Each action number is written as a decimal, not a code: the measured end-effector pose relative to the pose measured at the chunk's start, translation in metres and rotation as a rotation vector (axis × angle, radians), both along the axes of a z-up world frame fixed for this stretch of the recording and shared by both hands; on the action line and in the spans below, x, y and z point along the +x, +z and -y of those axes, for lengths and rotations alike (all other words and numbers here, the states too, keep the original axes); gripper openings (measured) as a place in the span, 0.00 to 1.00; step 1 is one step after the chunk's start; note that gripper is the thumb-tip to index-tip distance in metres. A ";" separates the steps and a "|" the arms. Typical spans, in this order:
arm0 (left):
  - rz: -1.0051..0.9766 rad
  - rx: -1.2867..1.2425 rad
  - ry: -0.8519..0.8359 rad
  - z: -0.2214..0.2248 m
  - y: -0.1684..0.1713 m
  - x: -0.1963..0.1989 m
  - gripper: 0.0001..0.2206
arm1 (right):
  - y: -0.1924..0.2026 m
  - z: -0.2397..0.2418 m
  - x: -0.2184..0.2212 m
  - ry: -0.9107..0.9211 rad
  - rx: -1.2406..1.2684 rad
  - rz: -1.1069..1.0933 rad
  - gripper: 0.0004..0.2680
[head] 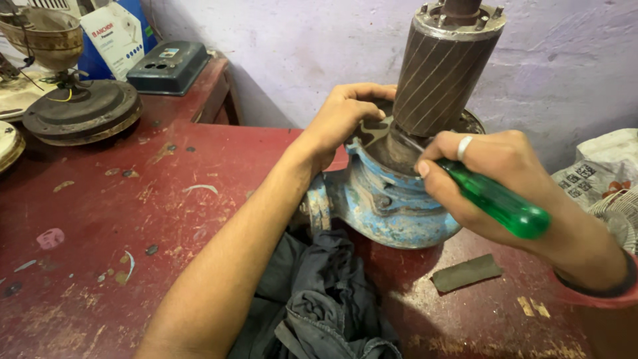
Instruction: The person uses a green screwdriver to scrape and clean the gap between the rotor and stator of a disassembled electric motor. They wipe the area with a dark cloth and continue scraping around the circumference, then rotate the rotor by hand to check alignment.
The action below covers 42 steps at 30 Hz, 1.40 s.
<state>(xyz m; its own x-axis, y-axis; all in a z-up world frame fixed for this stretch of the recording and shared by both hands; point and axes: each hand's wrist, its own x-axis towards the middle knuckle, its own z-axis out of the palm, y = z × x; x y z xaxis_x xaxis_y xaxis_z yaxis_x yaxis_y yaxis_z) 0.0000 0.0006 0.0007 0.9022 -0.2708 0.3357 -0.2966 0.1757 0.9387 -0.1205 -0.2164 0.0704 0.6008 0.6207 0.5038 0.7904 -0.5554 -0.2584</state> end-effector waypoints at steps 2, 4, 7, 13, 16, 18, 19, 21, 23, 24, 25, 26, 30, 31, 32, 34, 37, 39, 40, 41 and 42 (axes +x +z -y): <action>0.015 -0.009 -0.008 0.001 -0.001 -0.001 0.16 | -0.003 0.002 0.000 0.068 0.011 0.051 0.04; 0.028 -0.018 -0.021 0.000 0.000 -0.001 0.16 | -0.004 0.005 0.001 0.095 0.003 0.077 0.04; 0.038 -0.026 -0.034 -0.001 0.001 -0.001 0.16 | -0.004 0.006 0.005 0.012 -0.028 0.034 0.04; -0.003 0.012 0.011 0.001 0.002 -0.004 0.17 | -0.001 0.000 0.003 0.031 -0.020 0.030 0.04; 0.028 -0.001 -0.012 -0.001 0.003 -0.003 0.16 | 0.004 0.001 -0.001 0.055 -0.049 0.056 0.05; 0.032 -0.011 -0.023 -0.001 0.002 -0.002 0.16 | 0.004 0.002 -0.002 -0.053 -0.075 -0.012 0.06; 0.021 -0.006 -0.016 0.000 0.002 -0.002 0.16 | 0.004 0.004 -0.002 -0.020 -0.062 -0.028 0.05; -0.004 0.005 -0.002 0.000 0.001 -0.001 0.17 | 0.001 0.004 0.001 0.047 -0.035 -0.060 0.04; 0.008 -0.002 -0.009 0.000 0.000 0.000 0.17 | -0.002 0.005 0.003 0.136 0.006 0.052 0.05; 0.014 -0.005 -0.011 0.000 0.000 0.000 0.17 | -0.003 0.006 0.004 0.181 0.027 0.109 0.05; 0.027 -0.010 -0.015 0.000 0.000 0.001 0.16 | -0.002 0.008 0.003 0.128 -0.009 0.075 0.05; 0.041 -0.016 -0.019 0.000 0.000 0.001 0.16 | 0.000 0.010 0.002 0.075 -0.046 0.041 0.05; 0.043 -0.031 -0.037 -0.001 -0.001 0.002 0.16 | 0.003 0.015 0.002 -0.106 -0.059 -0.027 0.05; 0.027 -0.017 -0.024 -0.001 -0.001 0.001 0.16 | 0.001 0.016 0.003 -0.077 -0.067 -0.025 0.05; 0.011 -0.004 -0.012 -0.001 -0.001 0.001 0.17 | 0.000 0.015 0.006 -0.048 -0.075 -0.023 0.05; 0.009 0.000 -0.012 0.000 -0.001 0.000 0.17 | -0.004 0.018 0.011 0.019 -0.082 0.011 0.05; 0.038 -0.016 -0.022 -0.001 0.000 0.001 0.16 | -0.008 0.030 0.018 0.019 -0.117 0.037 0.05; 0.036 -0.009 -0.007 0.000 0.000 0.002 0.16 | -0.009 0.045 0.021 -0.107 -0.146 -0.034 0.05; 0.027 -0.004 0.003 0.001 -0.001 0.002 0.16 | -0.009 0.054 0.023 -0.153 -0.141 -0.065 0.06; 0.020 0.003 0.013 0.002 0.000 0.002 0.16 | -0.007 0.064 0.023 -0.160 -0.100 -0.085 0.06; 0.013 0.011 0.024 0.000 0.000 0.001 0.16 | -0.005 0.073 0.026 -0.067 -0.016 -0.060 0.06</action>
<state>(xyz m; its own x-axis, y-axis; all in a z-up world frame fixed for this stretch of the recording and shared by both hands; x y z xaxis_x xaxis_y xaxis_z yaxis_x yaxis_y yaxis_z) 0.0014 0.0001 0.0009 0.9040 -0.2525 0.3449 -0.3130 0.1584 0.9364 -0.0941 -0.2893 0.0653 0.6701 0.5854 0.4563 0.7346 -0.6111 -0.2949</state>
